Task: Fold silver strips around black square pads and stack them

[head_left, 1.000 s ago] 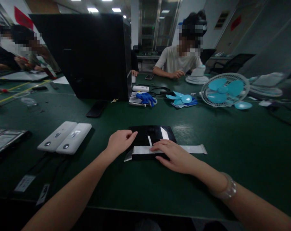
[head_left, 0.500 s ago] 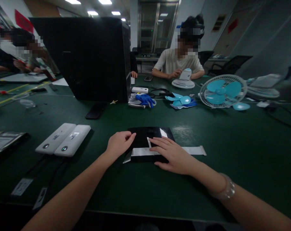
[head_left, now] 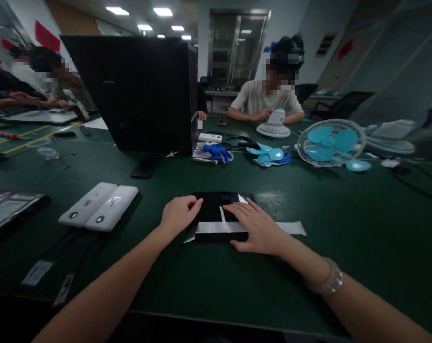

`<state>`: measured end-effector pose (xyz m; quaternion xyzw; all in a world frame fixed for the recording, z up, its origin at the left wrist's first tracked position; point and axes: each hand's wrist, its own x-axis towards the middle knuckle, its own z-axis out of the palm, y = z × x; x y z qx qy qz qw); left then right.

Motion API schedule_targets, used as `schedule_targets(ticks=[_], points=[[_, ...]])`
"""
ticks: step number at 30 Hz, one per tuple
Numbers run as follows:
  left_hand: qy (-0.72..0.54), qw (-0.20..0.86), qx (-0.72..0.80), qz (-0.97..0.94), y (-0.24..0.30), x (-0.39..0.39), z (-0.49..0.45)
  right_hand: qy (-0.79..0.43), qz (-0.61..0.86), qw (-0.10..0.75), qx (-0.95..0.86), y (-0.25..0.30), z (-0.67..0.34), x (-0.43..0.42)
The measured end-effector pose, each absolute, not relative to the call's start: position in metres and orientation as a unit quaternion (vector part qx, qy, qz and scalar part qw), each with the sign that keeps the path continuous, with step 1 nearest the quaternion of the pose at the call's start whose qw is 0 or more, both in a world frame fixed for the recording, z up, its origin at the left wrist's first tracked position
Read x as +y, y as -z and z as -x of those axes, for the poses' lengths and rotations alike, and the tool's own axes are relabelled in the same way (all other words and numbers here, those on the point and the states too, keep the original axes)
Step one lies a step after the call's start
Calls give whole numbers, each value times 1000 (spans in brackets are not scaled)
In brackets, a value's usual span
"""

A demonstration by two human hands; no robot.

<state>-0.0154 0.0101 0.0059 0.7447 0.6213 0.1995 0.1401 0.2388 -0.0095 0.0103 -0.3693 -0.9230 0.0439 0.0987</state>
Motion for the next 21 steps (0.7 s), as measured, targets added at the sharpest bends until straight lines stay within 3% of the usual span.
schedule_targets(ticks=[11,21], points=[[-206,193,601,-748,-3,9,20,66,526,-2,-848,-13,-311,37],[-192,182,594,-760,-4,10,21,-8,787,-51,-615,-22,-472,66]])
